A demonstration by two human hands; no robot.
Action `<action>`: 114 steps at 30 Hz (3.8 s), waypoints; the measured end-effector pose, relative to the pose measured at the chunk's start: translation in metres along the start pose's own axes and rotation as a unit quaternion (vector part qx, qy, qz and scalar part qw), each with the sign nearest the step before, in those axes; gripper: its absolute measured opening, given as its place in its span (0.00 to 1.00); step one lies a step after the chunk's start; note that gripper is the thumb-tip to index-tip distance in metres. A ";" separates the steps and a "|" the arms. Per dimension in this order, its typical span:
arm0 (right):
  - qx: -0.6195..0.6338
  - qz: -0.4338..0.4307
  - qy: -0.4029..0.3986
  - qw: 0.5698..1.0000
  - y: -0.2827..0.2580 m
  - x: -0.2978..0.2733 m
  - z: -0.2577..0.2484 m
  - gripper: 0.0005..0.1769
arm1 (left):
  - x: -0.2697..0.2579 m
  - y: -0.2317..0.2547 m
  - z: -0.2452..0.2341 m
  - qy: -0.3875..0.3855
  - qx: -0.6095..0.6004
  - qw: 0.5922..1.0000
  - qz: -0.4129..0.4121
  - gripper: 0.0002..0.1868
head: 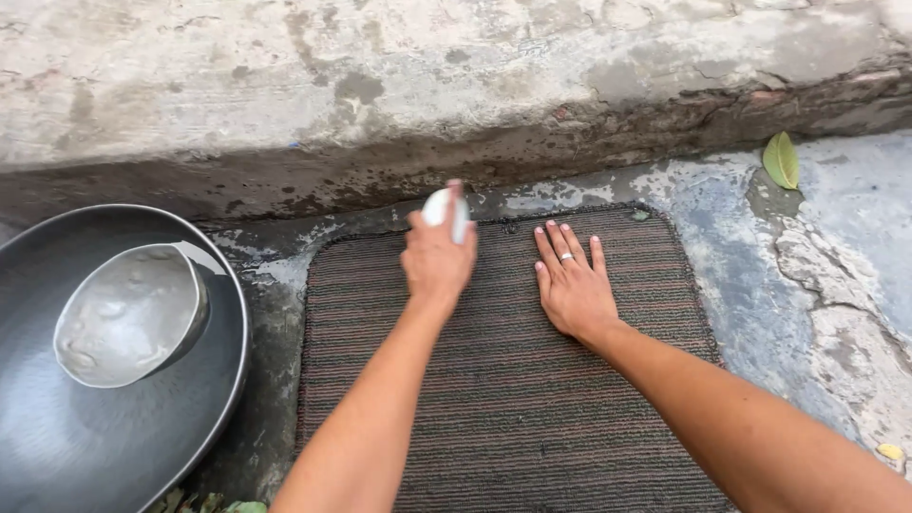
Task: Scrub a small rug using a brush and water.
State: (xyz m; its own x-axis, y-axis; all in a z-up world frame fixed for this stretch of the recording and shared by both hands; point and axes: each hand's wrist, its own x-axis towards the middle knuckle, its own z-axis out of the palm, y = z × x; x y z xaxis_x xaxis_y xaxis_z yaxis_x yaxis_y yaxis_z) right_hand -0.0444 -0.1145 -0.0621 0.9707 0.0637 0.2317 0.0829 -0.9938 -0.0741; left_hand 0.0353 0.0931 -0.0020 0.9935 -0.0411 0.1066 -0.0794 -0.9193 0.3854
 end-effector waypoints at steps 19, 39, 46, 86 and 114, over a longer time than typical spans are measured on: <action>-0.026 -0.014 -0.093 0.995 0.007 0.005 -0.021 0.35 | 0.005 -0.094 -0.030 -0.042 0.162 0.986 0.004 0.41; -0.095 -0.040 -0.195 0.975 0.026 0.004 -0.026 0.38 | -0.011 -0.141 -0.046 -0.072 0.223 0.972 0.010 0.46; -0.094 -0.023 -0.253 0.962 0.027 0.010 -0.031 0.38 | 0.026 -0.170 -0.031 -0.041 0.209 0.976 -0.045 0.43; -0.062 -0.031 -0.200 0.977 0.031 -0.014 -0.031 0.39 | -0.024 -0.117 -0.074 -0.032 0.182 0.981 -0.055 0.38; 0.261 0.198 -0.033 0.944 -0.115 0.031 -0.066 0.37 | -0.027 -0.046 -0.007 -0.140 -0.377 0.913 -0.065 0.31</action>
State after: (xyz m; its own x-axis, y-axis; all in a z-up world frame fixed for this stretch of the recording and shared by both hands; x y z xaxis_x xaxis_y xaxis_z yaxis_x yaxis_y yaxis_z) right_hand -0.0391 -0.0039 0.0176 0.9591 -0.2817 0.0259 -0.2071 -0.7614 -0.6144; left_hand 0.0119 0.1390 -0.0162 0.9723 -0.1455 -0.1827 0.1118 -0.3970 0.9110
